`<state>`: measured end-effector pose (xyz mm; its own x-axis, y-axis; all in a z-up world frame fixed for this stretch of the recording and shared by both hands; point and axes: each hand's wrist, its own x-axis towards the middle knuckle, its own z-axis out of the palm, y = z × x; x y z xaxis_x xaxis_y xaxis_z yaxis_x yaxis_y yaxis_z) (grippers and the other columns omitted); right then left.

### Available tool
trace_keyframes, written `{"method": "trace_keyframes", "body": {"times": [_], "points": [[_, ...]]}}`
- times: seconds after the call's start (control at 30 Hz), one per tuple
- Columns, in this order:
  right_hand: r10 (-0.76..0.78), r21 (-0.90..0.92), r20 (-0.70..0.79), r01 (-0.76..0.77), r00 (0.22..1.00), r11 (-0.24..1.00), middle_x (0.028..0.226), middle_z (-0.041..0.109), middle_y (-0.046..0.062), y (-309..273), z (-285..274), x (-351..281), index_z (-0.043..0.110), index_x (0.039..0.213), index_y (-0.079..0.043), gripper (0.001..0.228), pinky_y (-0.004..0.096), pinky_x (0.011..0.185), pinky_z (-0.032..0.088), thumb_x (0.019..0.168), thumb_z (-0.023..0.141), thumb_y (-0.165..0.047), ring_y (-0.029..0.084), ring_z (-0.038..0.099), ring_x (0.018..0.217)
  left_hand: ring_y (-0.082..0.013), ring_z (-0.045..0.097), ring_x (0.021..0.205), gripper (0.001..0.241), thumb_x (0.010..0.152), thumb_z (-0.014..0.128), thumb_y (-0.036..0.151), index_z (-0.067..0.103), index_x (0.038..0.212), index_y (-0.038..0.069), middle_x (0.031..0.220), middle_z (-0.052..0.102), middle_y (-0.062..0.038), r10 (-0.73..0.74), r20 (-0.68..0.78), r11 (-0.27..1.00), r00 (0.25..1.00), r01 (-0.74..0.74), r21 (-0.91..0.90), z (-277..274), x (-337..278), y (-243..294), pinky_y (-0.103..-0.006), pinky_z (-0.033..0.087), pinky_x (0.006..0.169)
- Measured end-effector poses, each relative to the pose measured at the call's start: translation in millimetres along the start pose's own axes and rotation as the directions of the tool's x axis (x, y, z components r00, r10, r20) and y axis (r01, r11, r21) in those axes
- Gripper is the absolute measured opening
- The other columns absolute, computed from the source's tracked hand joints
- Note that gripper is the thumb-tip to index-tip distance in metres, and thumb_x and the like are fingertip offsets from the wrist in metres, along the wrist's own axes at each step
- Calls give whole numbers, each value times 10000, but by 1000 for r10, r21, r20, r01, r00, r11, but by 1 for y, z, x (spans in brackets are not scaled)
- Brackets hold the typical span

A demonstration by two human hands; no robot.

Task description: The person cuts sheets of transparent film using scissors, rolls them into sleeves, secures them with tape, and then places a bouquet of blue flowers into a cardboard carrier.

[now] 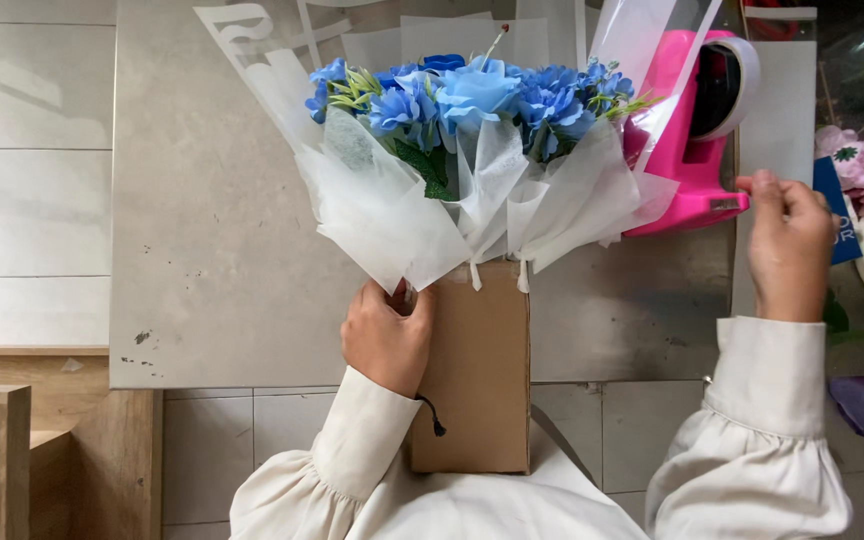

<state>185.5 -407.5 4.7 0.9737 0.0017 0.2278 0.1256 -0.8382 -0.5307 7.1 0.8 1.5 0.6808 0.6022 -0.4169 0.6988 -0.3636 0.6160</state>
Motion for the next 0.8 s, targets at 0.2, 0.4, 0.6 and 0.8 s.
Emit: {"method": "trace_keyframes", "body": {"times": [0.2, 0.4, 0.6, 0.8], "points": [[344, 149, 51, -348, 938, 926, 1086, 746, 17, -60, 20, 18, 738, 1098, -163, 298, 372, 945, 421, 1135, 618, -432, 219, 557, 1105, -218, 645, 973, 344, 812, 599, 515, 671, 918, 196, 925, 715, 52, -82, 100, 996, 992, 79, 35, -15, -5, 13, -391, 489, 895], [269, 431, -22, -234, 963, 872, 1050, 713, -9, -51, 0, 6, 640, 1025, -147, 163, 212, 976, 529, 1146, 707, -233, 52, 659, 1005, -210, 638, 975, 602, 698, 701, 752, 623, 870, 180, 887, 660, 31, 1, 47, 1000, 999, 0, -28, -2, -23, 9, -385, 504, 865], [439, 593, 148, -435, 886, 678, 991, 666, 24, -68, -31, -58, 608, 1090, -131, 147, 191, 764, 572, 1172, 632, -251, 76, 647, 882, -192, 614, 874, 490, 781, 748, 622, 608, 783, 152, 790, 666, 56, 177, -164, 978, 970, -192, -82, 18, -22, -3, -369, 493, 812], [490, 632, 480, -674, 728, 382, 796, 529, -59, -5, -7, -61, 662, 1125, -112, 191, 178, 606, 410, 1105, 663, -302, 65, 520, 730, -274, 561, 809, 465, 846, 734, 542, 583, 822, 103, 793, 588, -23, 294, -310, 928, 904, -348, -134, 21, -26, -8, -417, 469, 734]]}}
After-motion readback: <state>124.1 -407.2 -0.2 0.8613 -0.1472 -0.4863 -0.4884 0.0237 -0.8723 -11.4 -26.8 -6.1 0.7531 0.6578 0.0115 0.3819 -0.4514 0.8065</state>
